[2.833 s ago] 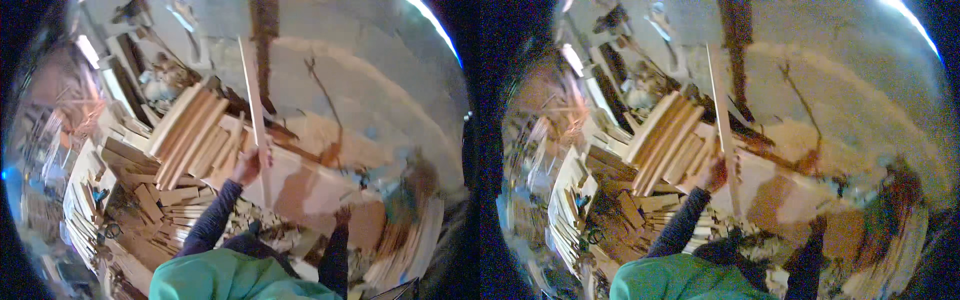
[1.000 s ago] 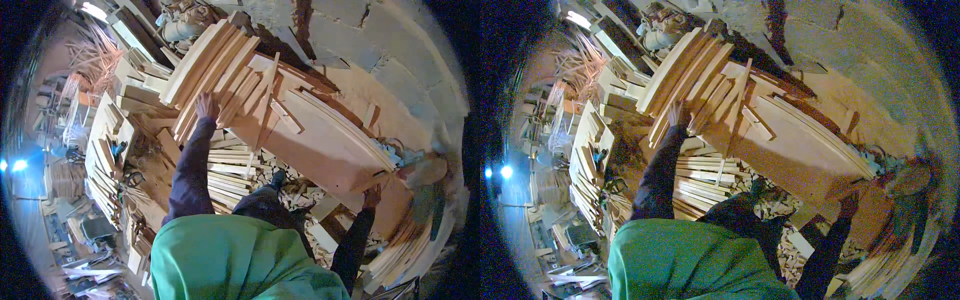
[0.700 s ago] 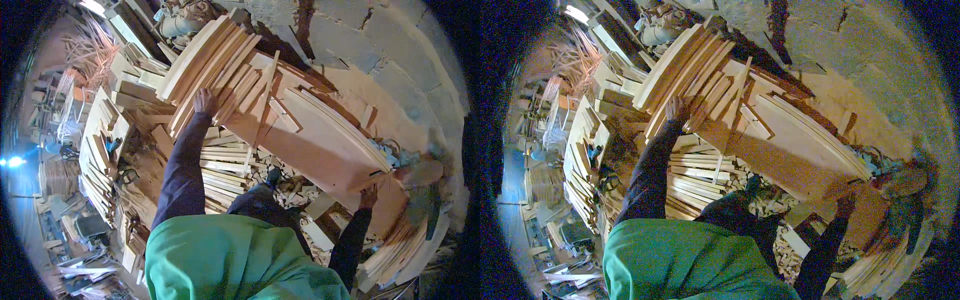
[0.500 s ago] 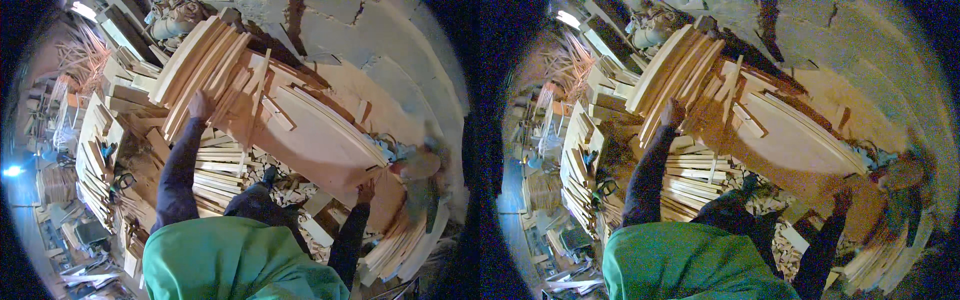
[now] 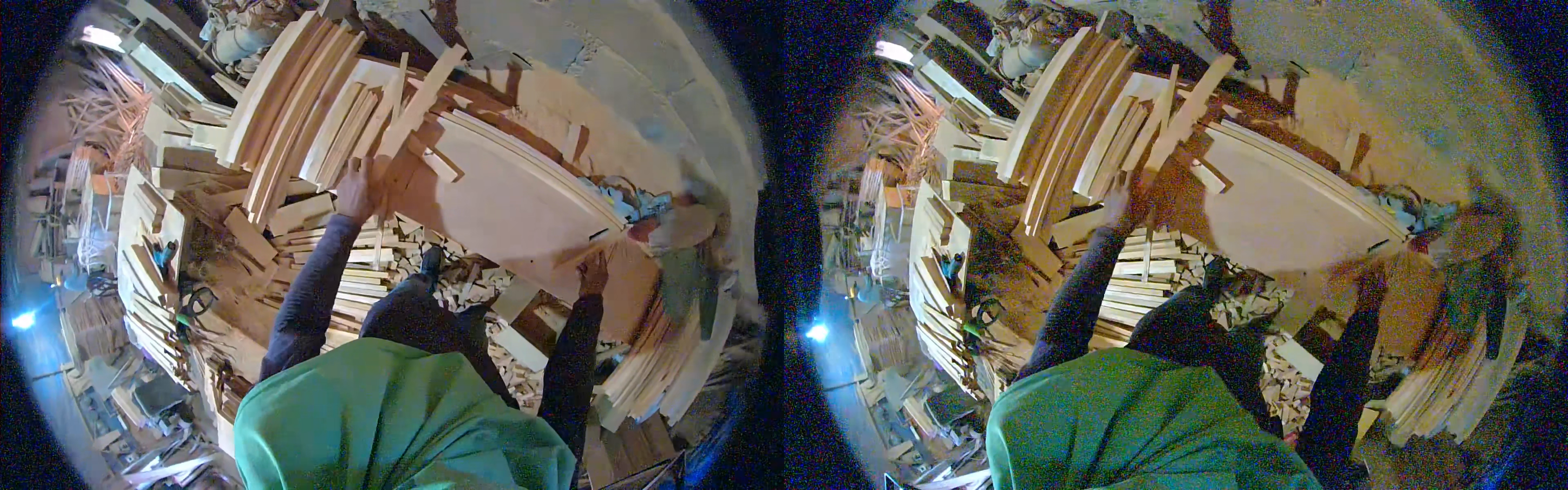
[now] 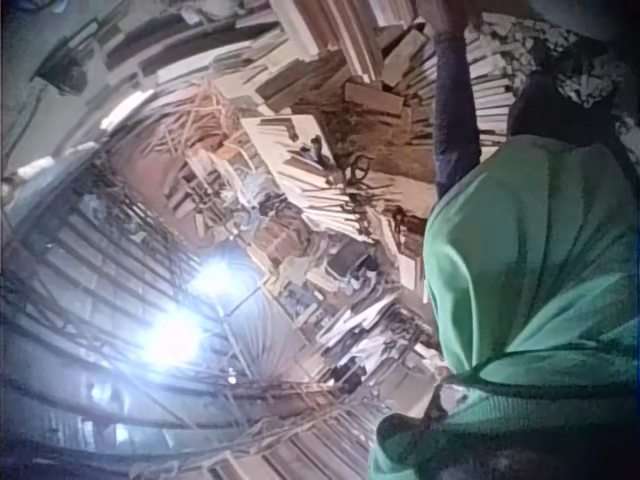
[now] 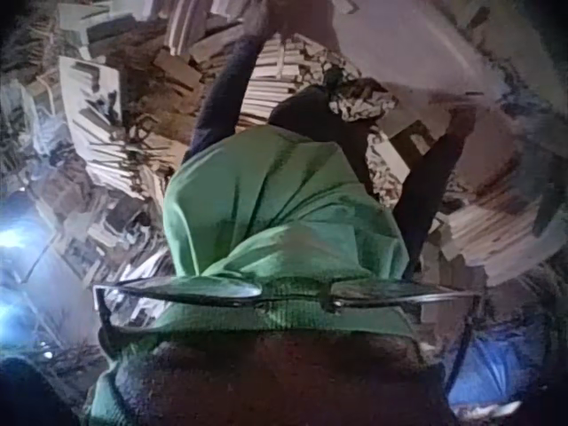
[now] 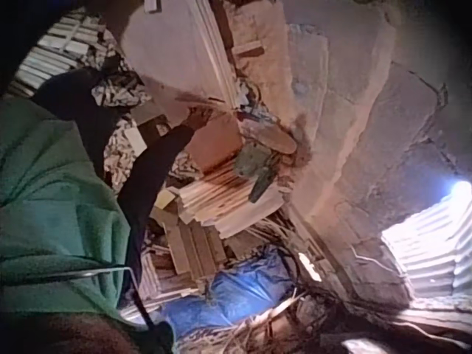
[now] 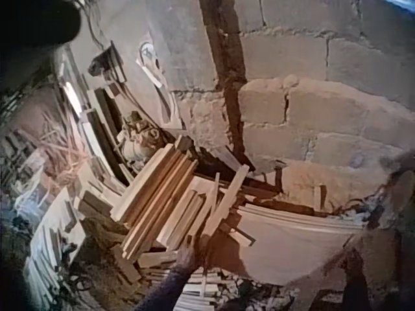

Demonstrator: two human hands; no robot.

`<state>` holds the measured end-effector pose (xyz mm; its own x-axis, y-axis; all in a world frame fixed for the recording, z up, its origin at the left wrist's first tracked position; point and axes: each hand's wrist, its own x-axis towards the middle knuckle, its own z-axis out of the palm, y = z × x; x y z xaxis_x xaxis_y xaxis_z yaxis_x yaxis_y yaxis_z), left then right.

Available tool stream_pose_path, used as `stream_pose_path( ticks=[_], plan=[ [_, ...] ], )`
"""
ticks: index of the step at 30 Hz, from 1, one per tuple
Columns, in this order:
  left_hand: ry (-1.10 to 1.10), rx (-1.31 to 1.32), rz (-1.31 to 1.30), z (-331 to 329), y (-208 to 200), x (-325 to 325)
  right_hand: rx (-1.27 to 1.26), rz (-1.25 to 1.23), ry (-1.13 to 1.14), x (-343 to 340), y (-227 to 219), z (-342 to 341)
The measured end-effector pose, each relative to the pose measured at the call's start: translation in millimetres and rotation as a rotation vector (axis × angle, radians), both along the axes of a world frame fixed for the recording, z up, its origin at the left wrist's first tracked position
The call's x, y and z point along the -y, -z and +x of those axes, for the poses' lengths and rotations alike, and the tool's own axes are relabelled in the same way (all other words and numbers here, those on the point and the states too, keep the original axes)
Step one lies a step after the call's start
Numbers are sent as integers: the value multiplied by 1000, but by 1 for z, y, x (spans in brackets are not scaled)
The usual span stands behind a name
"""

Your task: Cutting wood slats to size using a circular saw on a workbench in a workshop.

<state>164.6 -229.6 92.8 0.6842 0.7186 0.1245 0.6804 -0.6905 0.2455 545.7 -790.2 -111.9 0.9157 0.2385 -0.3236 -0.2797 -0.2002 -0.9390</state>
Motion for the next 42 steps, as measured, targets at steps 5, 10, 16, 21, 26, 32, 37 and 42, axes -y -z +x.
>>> stream_pose_path(
  ticks=[5, 10, 16, 21, 26, 32, 37, 42],
  plan=[
    [50, 152, -4, -6, 33, -26, 985, -367, -300, 21, 25, 7],
    [27, 745, -801, -10, -3, -22, 723, -436, -341, 18, -2, -2],
    [-58, 1048, -1729, -26, 18, -43, 1080, -1250, -764, 9, -29, 7],
    [-170, 1157, -1895, -17, 10, -42, 1101, -1040, -670, 30, -8, 23],
    [-115, 1188, -1952, -51, 25, -63, 1420, -1154, -875, -41, -56, -3],
    [-90, 1073, -1796, 1, -4, -34, 721, -530, -463, 81, -24, 38],
    [-27, 1219, -1765, -9, -58, -11, 1265, -1070, -685, 0, -35, 7],
    [111, 1110, -1615, 18, -68, -20, 1350, -882, -708, 21, -16, 28]
  ],
)
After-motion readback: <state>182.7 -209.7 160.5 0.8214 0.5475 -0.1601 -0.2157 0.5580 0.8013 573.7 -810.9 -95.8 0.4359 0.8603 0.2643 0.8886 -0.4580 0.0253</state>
